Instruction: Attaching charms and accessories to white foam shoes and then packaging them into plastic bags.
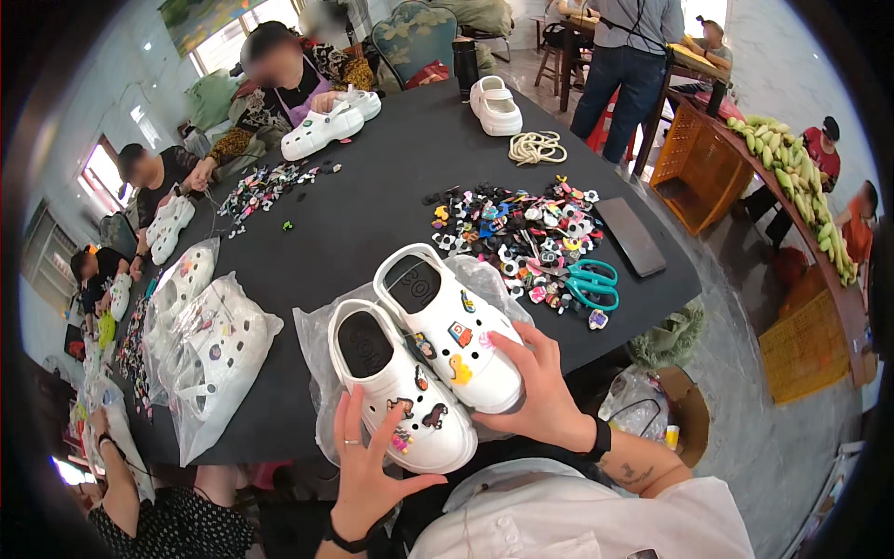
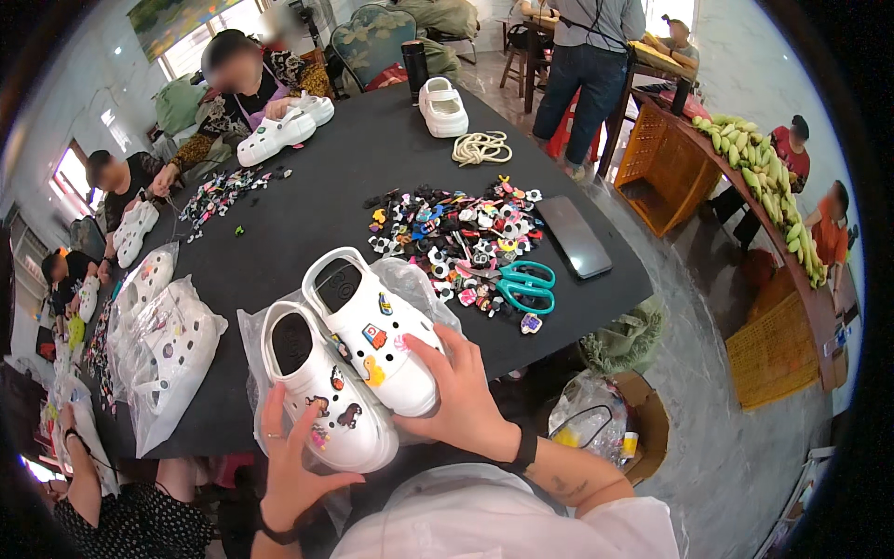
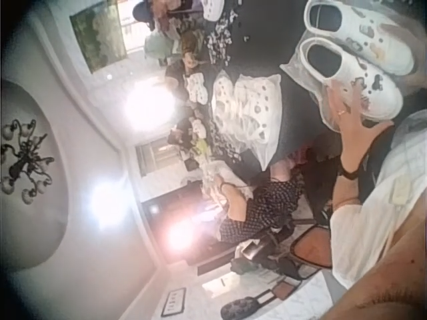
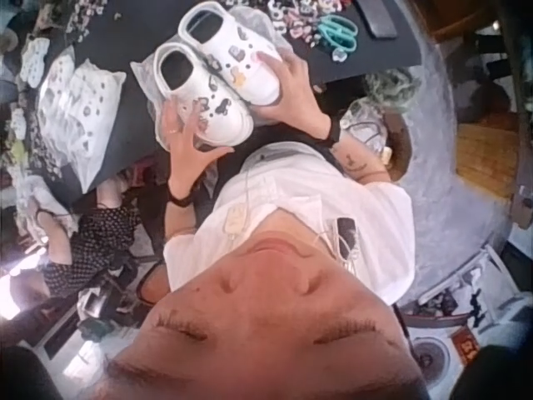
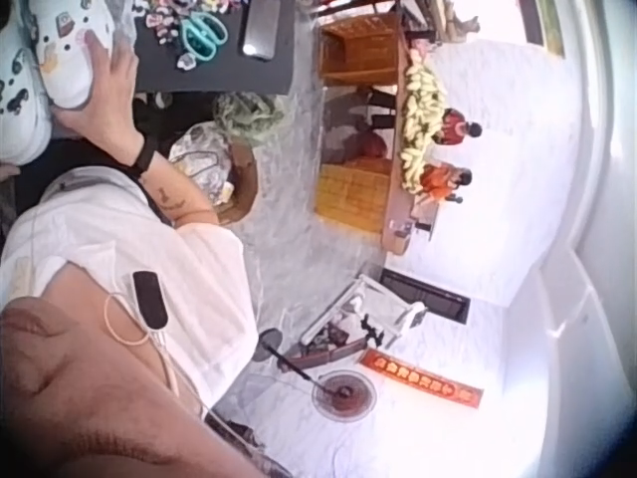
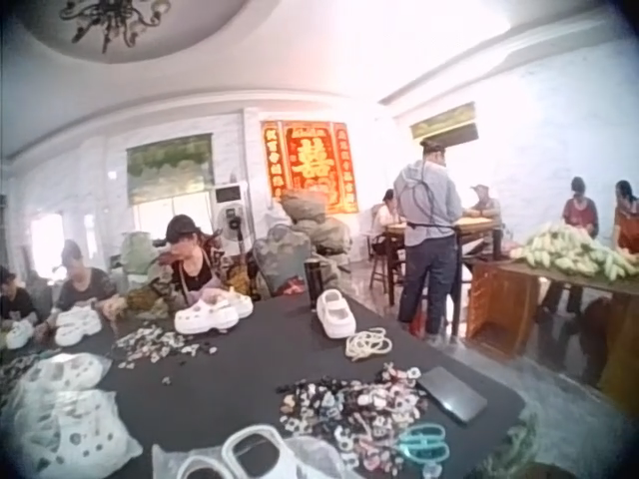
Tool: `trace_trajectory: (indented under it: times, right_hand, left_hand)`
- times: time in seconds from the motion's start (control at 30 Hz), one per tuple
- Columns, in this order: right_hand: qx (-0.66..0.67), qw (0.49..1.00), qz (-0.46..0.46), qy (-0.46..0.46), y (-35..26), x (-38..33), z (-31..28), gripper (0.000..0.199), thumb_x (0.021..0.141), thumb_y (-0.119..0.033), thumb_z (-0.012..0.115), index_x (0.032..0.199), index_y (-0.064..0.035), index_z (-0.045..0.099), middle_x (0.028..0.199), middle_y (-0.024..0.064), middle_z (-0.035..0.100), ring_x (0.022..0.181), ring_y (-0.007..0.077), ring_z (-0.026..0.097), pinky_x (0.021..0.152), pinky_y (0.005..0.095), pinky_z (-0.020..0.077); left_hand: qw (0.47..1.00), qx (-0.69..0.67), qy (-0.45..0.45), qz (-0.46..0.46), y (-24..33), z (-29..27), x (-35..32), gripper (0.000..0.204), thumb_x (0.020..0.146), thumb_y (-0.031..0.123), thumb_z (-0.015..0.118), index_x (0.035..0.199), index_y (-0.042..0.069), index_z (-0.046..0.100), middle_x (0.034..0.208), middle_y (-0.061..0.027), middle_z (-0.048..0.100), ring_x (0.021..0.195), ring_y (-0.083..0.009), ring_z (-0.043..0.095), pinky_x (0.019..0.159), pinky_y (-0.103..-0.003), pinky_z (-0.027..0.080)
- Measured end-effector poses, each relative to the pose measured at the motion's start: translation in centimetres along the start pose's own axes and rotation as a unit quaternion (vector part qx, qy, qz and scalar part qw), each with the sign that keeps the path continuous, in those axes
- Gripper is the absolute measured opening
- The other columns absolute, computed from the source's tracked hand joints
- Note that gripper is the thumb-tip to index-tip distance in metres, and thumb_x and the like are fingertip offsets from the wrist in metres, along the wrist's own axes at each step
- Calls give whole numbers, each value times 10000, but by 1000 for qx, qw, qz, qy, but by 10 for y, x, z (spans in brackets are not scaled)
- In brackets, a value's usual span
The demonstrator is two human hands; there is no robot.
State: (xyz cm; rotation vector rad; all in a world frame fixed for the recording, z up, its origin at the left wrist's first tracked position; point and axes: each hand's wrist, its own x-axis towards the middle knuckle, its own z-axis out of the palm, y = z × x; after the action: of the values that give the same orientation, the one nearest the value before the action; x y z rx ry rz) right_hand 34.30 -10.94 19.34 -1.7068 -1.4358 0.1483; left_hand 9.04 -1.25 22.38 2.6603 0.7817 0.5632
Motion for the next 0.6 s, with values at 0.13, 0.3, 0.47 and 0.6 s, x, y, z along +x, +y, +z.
trace_trajectory:
  times: [0.13, 0.3, 0.47, 0.6]
  right_hand:
    - [35, 999, -13, -28, 15, 6, -10, 906, 659, -343, 881, 1419, -124, 440, 1396, 220, 375, 1269, 416, 380, 1060, 490, 360]
    - [105, 990, 46, -77, 56, 31, -41, 401, 895, -191, 685, 1229, -10, 557, 1284, 164, 549, 1189, 326, 526, 1020, 391, 420]
    - [30, 998, 48, -34, 82, 55, -52, 327, 913, -82, 633, 1226, -10, 568, 1261, 142, 556, 1002, 288, 608, 829, 345, 516]
    - [-15, 997, 58, -40, 86, 64, -45, 362, 911, -73, 627, 1266, -47, 561, 1303, 149, 533, 1012, 297, 593, 848, 359, 508]
  left_hand:
    - [981, -147, 125, 6, -34, 32, 1, 1034, 513, 471, 931, 1371, 90, 498, 1544, -274, 237, 1407, -437, 295, 1116, -534, 307]
    - [964, -194, 178, 28, -54, 54, 11, 1052, 554, 446, 919, 1411, 67, 442, 1554, -282, 220, 1407, -439, 312, 1114, -507, 327]
    - [963, -184, 195, 28, -58, 63, 10, 1053, 581, 512, 889, 1420, 64, 439, 1558, -274, 221, 1416, -434, 295, 1125, -509, 303]
    - [961, -191, 199, 22, -59, 64, 8, 1051, 578, 541, 884, 1412, 66, 456, 1554, -270, 236, 1417, -427, 298, 1129, -510, 293]
